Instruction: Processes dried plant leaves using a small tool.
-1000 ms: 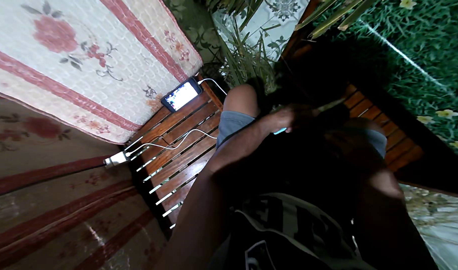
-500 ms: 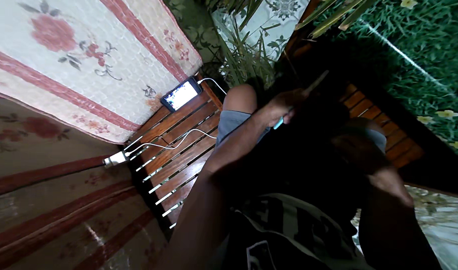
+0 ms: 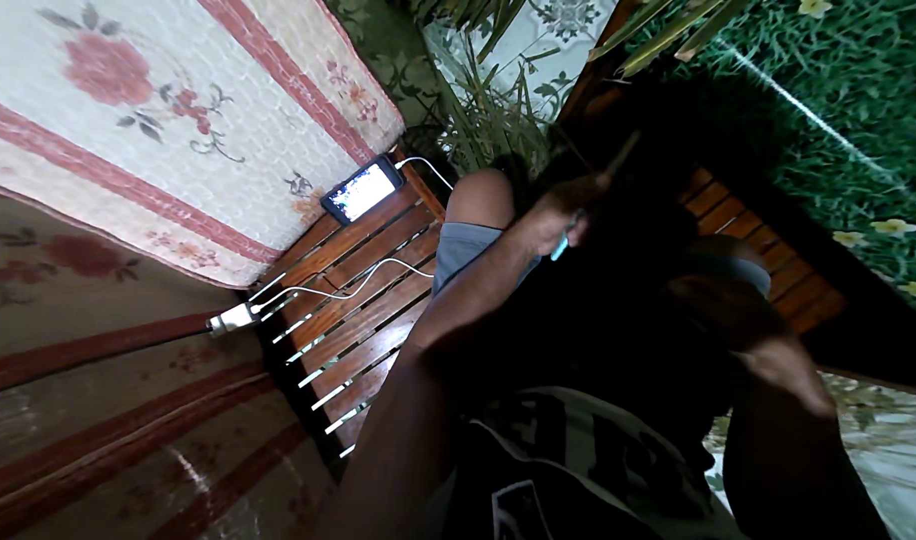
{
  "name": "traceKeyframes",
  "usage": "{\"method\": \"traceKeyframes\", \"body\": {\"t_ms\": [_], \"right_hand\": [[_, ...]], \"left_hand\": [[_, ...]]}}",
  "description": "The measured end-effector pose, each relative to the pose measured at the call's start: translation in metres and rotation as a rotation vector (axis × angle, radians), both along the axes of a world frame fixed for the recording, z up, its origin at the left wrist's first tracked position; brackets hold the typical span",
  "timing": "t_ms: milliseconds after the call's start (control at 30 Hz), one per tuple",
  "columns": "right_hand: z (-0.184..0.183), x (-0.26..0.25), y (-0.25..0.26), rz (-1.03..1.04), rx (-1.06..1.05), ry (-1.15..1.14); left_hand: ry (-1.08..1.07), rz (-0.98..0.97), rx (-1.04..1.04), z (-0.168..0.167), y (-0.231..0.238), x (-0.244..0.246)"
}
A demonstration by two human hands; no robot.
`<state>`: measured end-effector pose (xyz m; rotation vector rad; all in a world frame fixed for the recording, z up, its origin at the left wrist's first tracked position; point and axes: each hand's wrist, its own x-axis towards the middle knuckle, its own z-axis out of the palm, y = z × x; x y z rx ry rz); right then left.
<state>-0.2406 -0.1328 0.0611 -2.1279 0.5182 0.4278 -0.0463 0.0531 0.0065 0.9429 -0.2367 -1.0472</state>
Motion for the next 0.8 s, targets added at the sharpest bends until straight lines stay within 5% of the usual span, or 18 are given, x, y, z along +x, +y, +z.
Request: {"method": "traceKeyframes", "body": {"t_ms": [100, 233, 433, 533, 567, 700, 800], "right_hand": [[0.005, 0.001, 0.000, 0.058, -0.115, 0.082], [-0.040, -0.068, -0.060, 0.061, -0.140, -0.070], [-0.009, -0.138, -0.081, -0.366, 0.112, 0.174], [0.000, -0.140, -0.066, -0.541, 0.065, 0.194], [0.001, -0.134, -0.058, -0.596, 0.035, 0.184], [-0.037, -0.122, -0.073, -0.260, 0.000, -0.133], [-0.010, -0.060, -0.028, -0.178, -0.163, -0.093]], "left_hand": [[-0.069, -0.129, 0.078, 0.007, -0.004, -0.008], [-0.018, 0.114, 0.018, 0.010, 0.013, 0.042], [-0.073, 0.452, 0.001, 0.023, 0.046, 0.107], [-0.034, 0.586, -0.034, 0.031, 0.044, 0.112], [-0.049, 0.542, -0.046, 0.036, 0.040, 0.100], [-0.195, 0.054, 0.142, 0.044, 0.015, -0.007], [-0.331, -0.287, 0.249, 0.031, -0.013, -0.066]]}}
